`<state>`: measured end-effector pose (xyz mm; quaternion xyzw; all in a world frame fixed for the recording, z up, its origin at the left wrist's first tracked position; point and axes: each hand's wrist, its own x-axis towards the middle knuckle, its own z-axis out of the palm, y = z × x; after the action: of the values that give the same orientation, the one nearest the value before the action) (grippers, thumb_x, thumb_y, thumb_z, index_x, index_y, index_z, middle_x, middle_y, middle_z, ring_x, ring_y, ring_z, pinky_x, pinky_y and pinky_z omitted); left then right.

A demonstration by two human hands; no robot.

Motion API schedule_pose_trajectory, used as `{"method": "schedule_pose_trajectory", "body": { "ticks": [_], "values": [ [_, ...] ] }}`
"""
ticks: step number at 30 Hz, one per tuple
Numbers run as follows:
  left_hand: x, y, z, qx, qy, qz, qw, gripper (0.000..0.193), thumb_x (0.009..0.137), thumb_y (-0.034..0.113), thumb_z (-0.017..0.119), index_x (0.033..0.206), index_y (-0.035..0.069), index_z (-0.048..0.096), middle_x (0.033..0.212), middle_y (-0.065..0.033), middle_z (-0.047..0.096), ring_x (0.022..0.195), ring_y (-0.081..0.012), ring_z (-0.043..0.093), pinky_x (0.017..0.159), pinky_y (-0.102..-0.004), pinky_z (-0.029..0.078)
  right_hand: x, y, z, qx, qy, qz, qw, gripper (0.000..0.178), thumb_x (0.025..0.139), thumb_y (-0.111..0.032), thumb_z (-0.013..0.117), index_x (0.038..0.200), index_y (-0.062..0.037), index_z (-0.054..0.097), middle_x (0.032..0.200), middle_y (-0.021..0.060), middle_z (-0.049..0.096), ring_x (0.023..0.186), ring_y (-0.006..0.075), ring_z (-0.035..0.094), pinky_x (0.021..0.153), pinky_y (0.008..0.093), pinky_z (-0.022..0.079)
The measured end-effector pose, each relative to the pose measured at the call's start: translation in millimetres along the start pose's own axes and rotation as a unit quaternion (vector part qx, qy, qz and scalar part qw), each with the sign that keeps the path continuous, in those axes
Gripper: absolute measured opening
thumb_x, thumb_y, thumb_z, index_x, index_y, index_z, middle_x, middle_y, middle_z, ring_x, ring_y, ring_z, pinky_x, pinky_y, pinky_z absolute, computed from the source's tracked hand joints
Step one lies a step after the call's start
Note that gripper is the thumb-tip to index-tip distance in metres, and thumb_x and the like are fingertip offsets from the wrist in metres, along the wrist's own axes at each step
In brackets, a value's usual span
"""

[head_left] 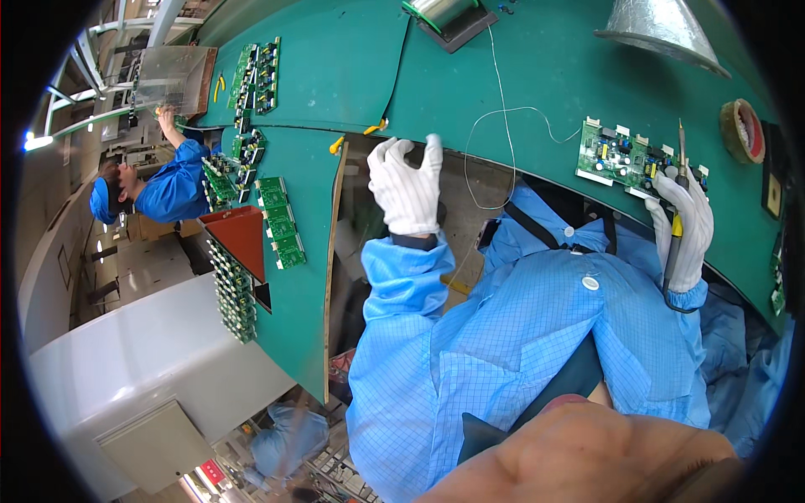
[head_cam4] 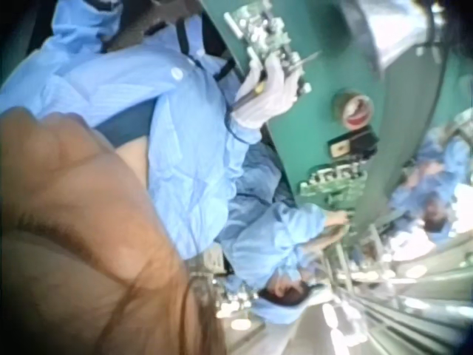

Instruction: Soldering electronic components onto a printed circuit board at an assembly station.

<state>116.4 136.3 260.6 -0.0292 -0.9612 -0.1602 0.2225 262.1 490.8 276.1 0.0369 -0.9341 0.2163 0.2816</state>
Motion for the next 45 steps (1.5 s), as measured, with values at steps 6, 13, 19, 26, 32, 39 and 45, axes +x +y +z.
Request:
{"method": "schedule_pose_trajectory", "body": {
  "ticks": [6,13,19,26,32,39,45],
  "values": [
    [-10.1,9.4,26.9,-0.133,0.05,0.015,0.99,0.063,0.089,0.033,0.075,0.14,0.001,0.054,0.141,-0.0255,0.046,0.127,-0.0383,0.051,0.109,-0.0469,0.043,-2.6,1.6,2.3,-0.006,0.005,0.001,1.0,0.036,0.08,-0.013,0.081,0.113,-0.0085,0.066,0.108,0.0087,0.074,0.115,0.0317,0.067,0.102,0.0458,0.048],
    [8.9,18.3,52.8,0.034,0.06,0.028,0.997,0.059,0.082,0.032,0.078,0.128,-0.001,0.059,0.13,-0.0253,0.053,0.123,-0.044,0.049,0.108,-0.0555,0.036,-1.6,1.3,1.9,-0.014,0.012,-0.014,1.0,0.037,0.08,-0.013,0.081,0.114,-0.0081,0.065,0.107,0.0085,0.074,0.114,0.032,0.068,0.102,0.0454,0.048],
    [15.8,12.7,52.5,0.003,0.178,0.112,0.978,0.023,0.075,0.017,0.079,0.093,0.006,0.07,0.097,-0.012,0.067,0.095,-0.0353,0.063,0.086,-0.0471,0.049,-3.5,2.2,2.2,0.002,0.01,-0.001,1.0,0.038,0.08,-0.011,0.081,0.114,-0.0083,0.066,0.109,0.01,0.073,0.116,0.0331,0.066,0.101,0.0453,0.048],
    [11.6,24.2,-20.9,0.101,-0.152,-0.037,0.983,0.019,0.095,0.023,0.058,0.094,0.009,0.071,0.091,-0.0129,0.067,0.092,-0.0344,0.065,0.08,-0.0481,0.053,9.6,-10.8,-6.9,0.011,0.023,-0.003,1.0,0.035,0.074,-0.014,0.084,0.105,-0.0053,0.068,0.098,0.012,0.074,0.11,0.0381,0.068,0.096,0.0467,0.051],
    [31.6,-6.5,-104.4,-0.009,-0.138,0.08,0.987,0.027,0.099,0.027,0.063,0.093,0.001,0.069,0.069,-0.004,0.061,0.057,-0.0114,0.058,0.052,-0.0267,0.047,10.6,-3.7,-9.5,0.035,0.021,0.008,0.999,0.037,0.077,-0.019,0.082,0.109,-0.0078,0.068,0.102,0.0092,0.075,0.106,0.0354,0.07,0.1,0.0459,0.051],
    [49.2,86.0,-104.0,-0.19,-0.037,0.122,0.973,0.018,0.092,0.016,0.075,0.09,-0.001,0.071,0.072,-0.0051,0.065,0.062,-0.0108,0.058,0.057,-0.0256,0.049,2.2,-1.2,-6.3,0.05,0.015,0.023,0.998,0.039,0.078,-0.021,0.082,0.11,-0.0072,0.066,0.105,0.008,0.075,0.111,0.0353,0.068,0.102,0.0444,0.049],
    [58.0,148.1,-28.2,-0.193,-0.096,0.298,0.93,0.019,0.081,0.016,0.083,0.095,0.009,0.074,0.086,-0.0068,0.072,0.073,-0.0224,0.069,0.065,-0.0324,0.053,9.7,-6.6,-11.4,0.042,0.011,0.035,0.998,0.035,0.078,-0.019,0.08,0.109,-0.0078,0.067,0.1,0.0093,0.074,0.099,0.0327,0.071,0.107,0.0489,0.047]
  ]
}}
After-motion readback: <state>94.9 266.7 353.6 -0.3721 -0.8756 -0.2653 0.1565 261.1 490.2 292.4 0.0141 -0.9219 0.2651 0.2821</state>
